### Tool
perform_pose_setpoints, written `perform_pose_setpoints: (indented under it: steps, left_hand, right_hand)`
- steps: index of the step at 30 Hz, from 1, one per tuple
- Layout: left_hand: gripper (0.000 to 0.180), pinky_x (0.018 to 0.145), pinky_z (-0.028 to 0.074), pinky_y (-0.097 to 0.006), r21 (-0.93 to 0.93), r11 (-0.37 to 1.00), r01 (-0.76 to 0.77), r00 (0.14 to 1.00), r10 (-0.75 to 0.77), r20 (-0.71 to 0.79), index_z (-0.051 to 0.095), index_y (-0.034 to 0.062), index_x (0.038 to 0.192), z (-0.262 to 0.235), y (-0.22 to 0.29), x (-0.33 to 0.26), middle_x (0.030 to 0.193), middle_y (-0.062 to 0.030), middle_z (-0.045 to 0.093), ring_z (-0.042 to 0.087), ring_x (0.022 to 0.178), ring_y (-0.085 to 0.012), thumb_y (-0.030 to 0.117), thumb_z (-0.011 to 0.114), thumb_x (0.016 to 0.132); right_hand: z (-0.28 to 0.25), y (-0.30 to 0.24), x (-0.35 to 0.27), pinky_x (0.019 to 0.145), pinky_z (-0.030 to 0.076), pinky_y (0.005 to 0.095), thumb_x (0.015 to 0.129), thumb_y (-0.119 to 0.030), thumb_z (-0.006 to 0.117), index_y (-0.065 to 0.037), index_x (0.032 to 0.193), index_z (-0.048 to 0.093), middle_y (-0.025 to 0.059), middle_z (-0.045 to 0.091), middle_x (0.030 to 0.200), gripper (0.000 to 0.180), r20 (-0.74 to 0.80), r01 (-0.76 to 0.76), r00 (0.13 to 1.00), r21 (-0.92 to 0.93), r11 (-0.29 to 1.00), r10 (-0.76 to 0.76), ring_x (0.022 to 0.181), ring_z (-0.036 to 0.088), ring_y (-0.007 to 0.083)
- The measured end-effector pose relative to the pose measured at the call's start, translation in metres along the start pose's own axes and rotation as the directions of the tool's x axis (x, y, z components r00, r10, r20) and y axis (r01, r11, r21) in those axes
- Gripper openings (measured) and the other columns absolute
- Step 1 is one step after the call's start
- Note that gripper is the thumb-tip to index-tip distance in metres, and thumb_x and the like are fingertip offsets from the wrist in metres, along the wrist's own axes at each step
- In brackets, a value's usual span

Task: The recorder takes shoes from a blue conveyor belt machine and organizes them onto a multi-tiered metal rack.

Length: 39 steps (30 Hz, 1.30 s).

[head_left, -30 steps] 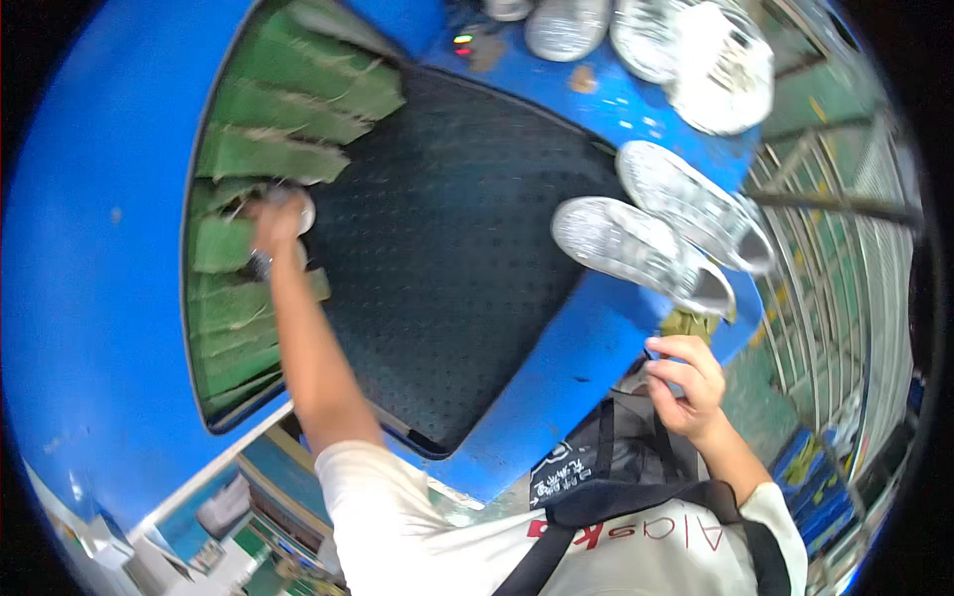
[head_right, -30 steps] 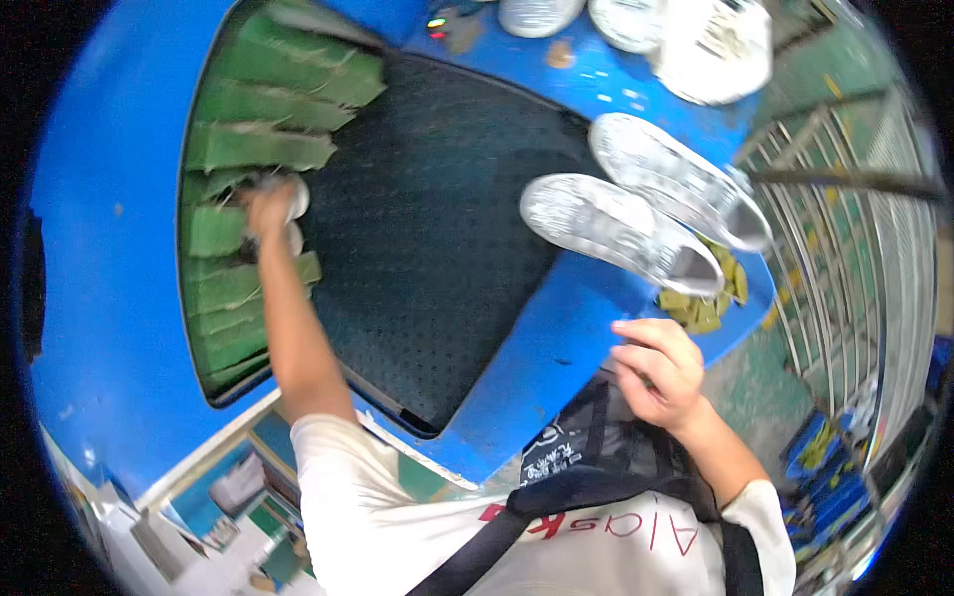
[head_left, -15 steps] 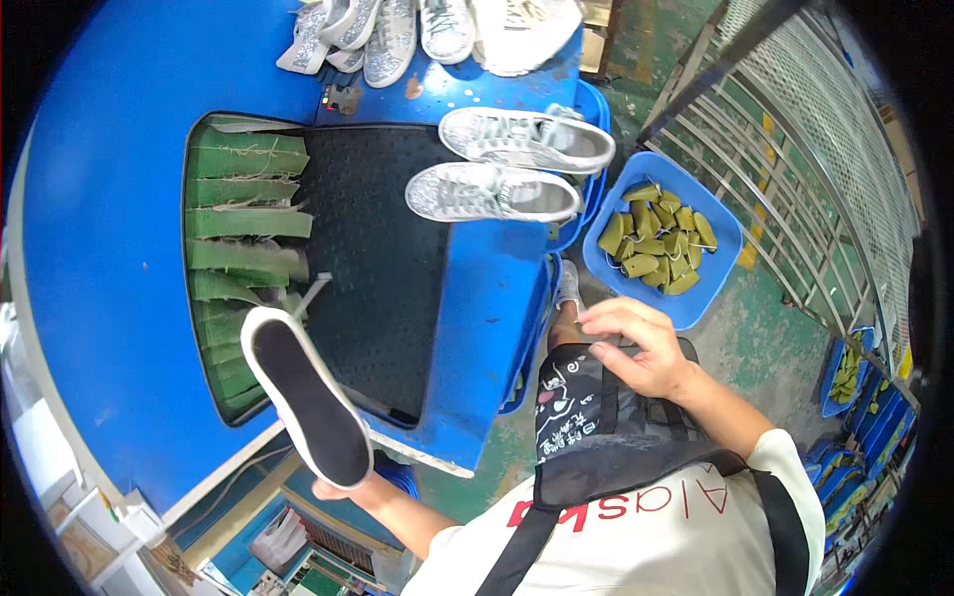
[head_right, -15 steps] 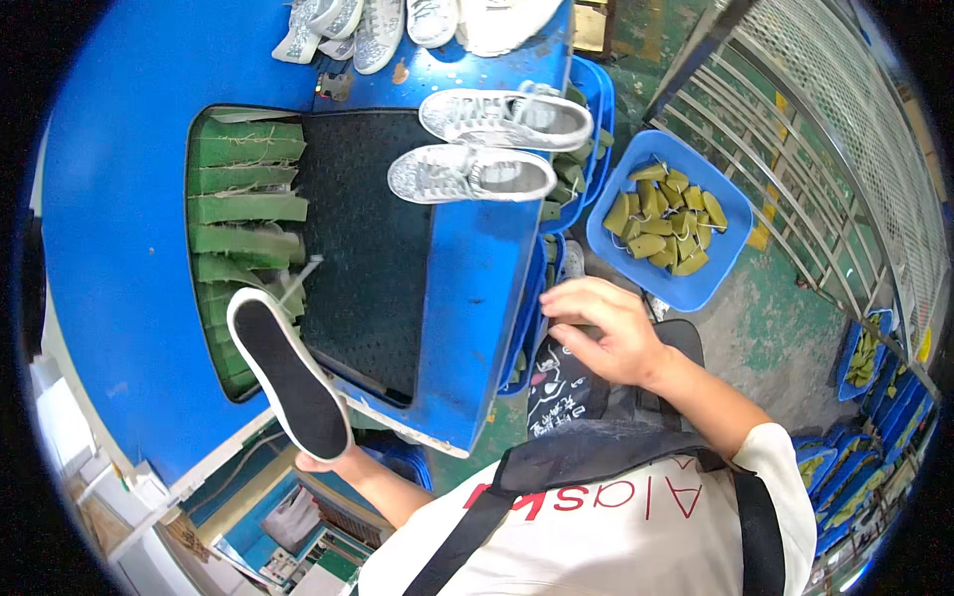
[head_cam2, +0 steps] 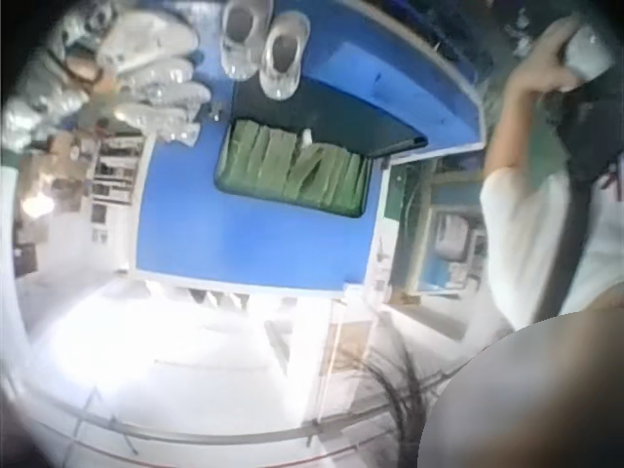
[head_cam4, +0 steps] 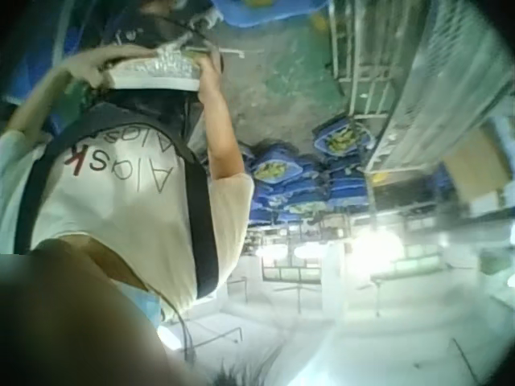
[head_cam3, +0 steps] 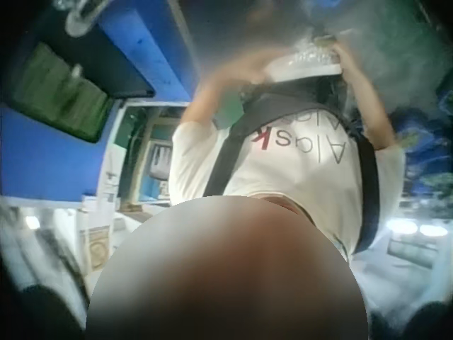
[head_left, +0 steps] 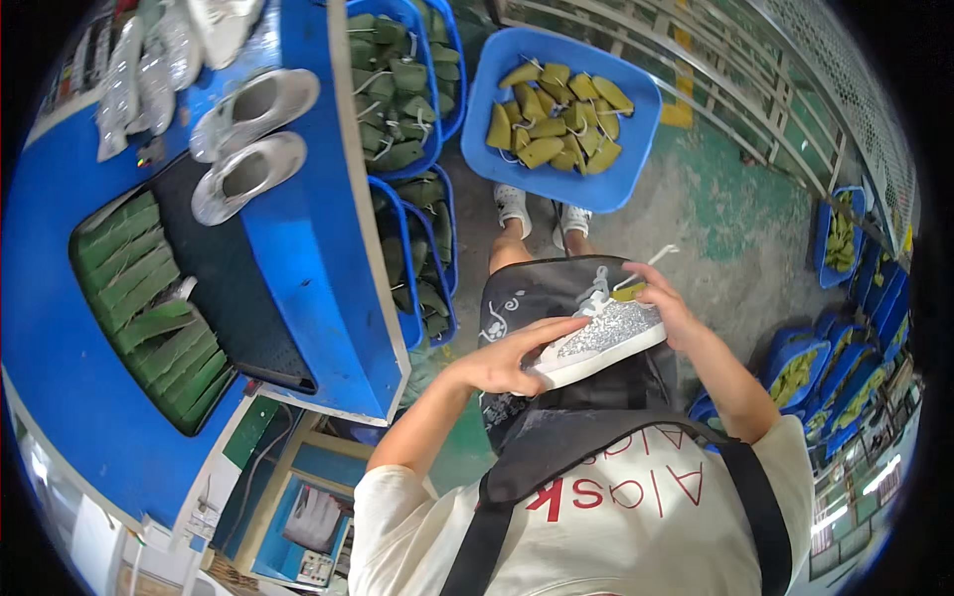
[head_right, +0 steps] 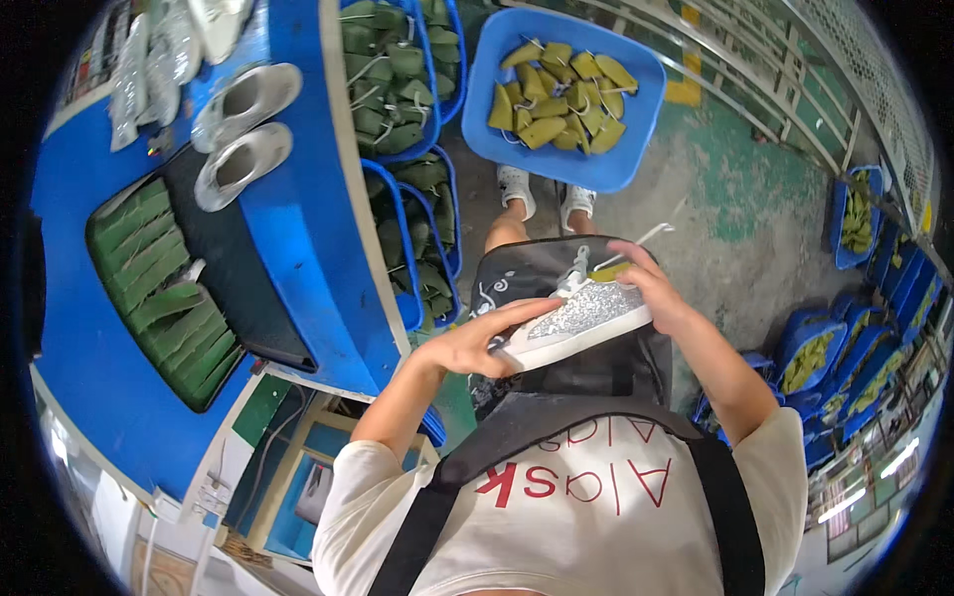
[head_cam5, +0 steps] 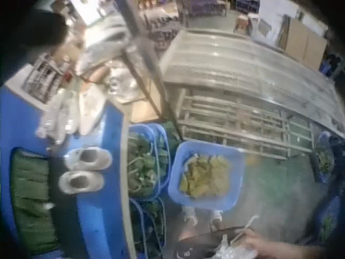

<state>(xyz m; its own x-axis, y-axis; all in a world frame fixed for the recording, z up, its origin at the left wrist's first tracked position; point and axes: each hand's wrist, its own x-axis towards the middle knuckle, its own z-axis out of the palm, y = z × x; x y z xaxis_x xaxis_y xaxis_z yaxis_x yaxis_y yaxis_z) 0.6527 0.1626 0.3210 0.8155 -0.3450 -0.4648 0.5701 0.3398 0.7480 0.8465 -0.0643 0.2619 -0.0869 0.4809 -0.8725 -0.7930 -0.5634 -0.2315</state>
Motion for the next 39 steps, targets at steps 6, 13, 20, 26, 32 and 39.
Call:
perform_pose_setpoints:
  steps: [6, 13, 20, 26, 32, 39]
  left_hand:
    - [0.107, 0.111, 0.022, -0.032, 0.136, 0.982, 0.132, 0.991, -0.129, -0.036, 0.018, 0.0042, 0.148, -0.036, -0.058, 0.060, 0.147, -0.0134, 0.032, 0.032, 0.134, -0.0224, 0.020, 0.083, 0.064]
    - [0.098, 0.101, 0.039, -0.035, 0.185, 0.810, 0.556, 0.829, -0.524, -0.194, 0.031, 0.0065, 0.143, -0.083, -0.112, 0.057, 0.129, -0.0191, 0.052, 0.050, 0.120, -0.0288, 0.032, 0.083, 0.064]
    - [0.089, 0.090, 0.048, -0.044, 0.538, 0.442, 0.718, 0.662, -0.671, -0.332, 0.036, 0.0165, 0.141, -0.063, -0.112, 0.037, 0.113, -0.0205, 0.063, 0.061, 0.101, -0.0378, 0.051, 0.072, 0.068]
    - [0.083, 0.088, 0.050, -0.040, 0.573, 0.386, 0.723, 0.661, -0.627, -0.412, 0.065, 0.0085, 0.114, -0.048, -0.059, 0.074, 0.101, -0.0191, 0.067, 0.064, 0.096, -0.0342, 0.067, 0.073, 0.056]
    - [0.066, 0.081, 0.051, -0.040, 0.411, 0.719, 0.561, 0.821, -0.419, -0.389, 0.066, 0.0053, 0.108, 0.027, 0.078, -0.047, 0.093, -0.0208, 0.068, 0.065, 0.092, -0.0359, 0.056, 0.073, 0.067]
    - [0.069, 0.071, 0.053, -0.040, 0.810, 0.535, 0.242, 0.793, 0.372, -0.483, 0.059, 0.0050, 0.116, 0.036, 0.182, -0.120, 0.091, -0.0174, 0.067, 0.067, 0.081, -0.0328, 0.042, 0.080, 0.062]
  right_hand:
    - [-0.052, 0.044, 0.088, 0.082, 0.046, 0.0301, 0.086, -0.032, 0.062, -0.002, 0.120, 0.057, 0.0129, 0.059, 0.106, 0.045, -0.306, -0.042, 0.952, -0.198, 0.979, -0.021, 0.099, 0.057, 0.0174]
    - [-0.050, 0.101, 0.219, 0.071, 0.049, 0.0309, 0.083, -0.035, 0.066, 0.009, 0.121, 0.051, 0.0137, 0.063, 0.098, 0.061, -0.225, 0.192, 0.927, -0.398, 0.897, -0.299, 0.082, 0.062, 0.0184]
    - [-0.001, 0.171, 0.187, 0.062, 0.051, 0.0325, 0.088, -0.035, 0.061, 0.007, 0.099, 0.064, 0.0099, 0.067, 0.088, 0.043, -0.031, -0.514, 0.843, 0.251, 0.821, 0.537, 0.071, 0.064, 0.0193]
    - [-0.047, 0.146, 0.163, 0.070, 0.054, 0.0354, 0.095, -0.038, 0.046, 0.001, 0.113, 0.059, 0.0107, 0.068, 0.099, 0.045, 0.051, -0.371, 0.927, 0.259, 0.892, 0.370, 0.080, 0.066, 0.0186]
    - [0.050, -0.019, -0.050, 0.034, 0.048, 0.0257, 0.098, -0.046, 0.036, -0.005, 0.128, 0.050, 0.0108, 0.067, 0.091, 0.053, 0.168, -0.389, 0.890, -0.201, 0.899, 0.423, 0.055, 0.065, 0.0211]
    - [0.113, -0.107, -0.099, 0.084, 0.048, 0.0317, 0.086, -0.032, 0.063, -0.008, 0.145, 0.027, 0.0136, 0.064, 0.107, 0.073, 0.344, 0.403, 0.880, -0.177, 0.898, -0.327, 0.095, 0.062, 0.0173]
